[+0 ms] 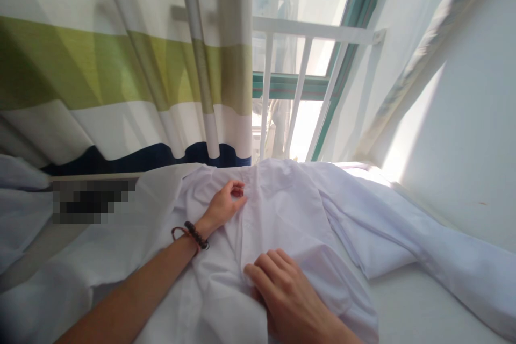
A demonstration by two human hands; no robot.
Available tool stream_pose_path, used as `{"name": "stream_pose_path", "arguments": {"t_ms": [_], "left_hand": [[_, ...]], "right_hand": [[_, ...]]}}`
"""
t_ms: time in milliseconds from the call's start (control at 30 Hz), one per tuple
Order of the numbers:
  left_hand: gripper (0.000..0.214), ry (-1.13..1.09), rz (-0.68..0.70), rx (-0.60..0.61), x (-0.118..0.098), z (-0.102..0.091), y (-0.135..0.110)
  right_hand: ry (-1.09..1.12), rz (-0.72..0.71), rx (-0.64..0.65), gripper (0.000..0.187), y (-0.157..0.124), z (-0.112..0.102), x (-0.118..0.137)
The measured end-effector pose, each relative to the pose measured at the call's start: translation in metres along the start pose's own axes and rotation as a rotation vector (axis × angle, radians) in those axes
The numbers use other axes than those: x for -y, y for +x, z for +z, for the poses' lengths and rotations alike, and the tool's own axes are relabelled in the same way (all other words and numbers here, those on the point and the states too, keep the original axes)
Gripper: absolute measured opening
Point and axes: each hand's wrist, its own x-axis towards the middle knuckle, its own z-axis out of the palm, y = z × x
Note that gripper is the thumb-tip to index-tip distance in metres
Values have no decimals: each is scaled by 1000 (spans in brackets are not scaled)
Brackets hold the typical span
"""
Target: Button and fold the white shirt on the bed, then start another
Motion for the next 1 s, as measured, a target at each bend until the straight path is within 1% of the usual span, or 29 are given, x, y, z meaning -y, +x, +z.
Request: {"name": "stream_pose_path", "arguments": {"t_ms": [100, 167, 333, 433, 600, 767, 1000], "left_hand": [[19, -12, -2, -11, 1, 0, 0], [18, -22, 3, -3, 2, 0, 1], [23, -30, 23, 10, 3, -1, 1], [23, -9, 19, -5, 1, 0, 1], [19, 67, 24, -37, -2, 0, 0], [21, 74, 65, -18, 0, -1, 0], [22, 96, 140, 9, 7, 0, 1]], "right_hand": [[-38, 8, 21, 45, 0, 1, 0], [-45, -5, 48, 47, 0, 0, -1], [-11, -31, 61, 42, 0, -1, -1], [21, -12, 54, 40, 0, -1, -1], [66, 25, 87, 34, 2, 0, -1], [81, 32, 99, 28, 3, -1, -1], [72, 31, 97, 32, 3, -1, -1]]}}
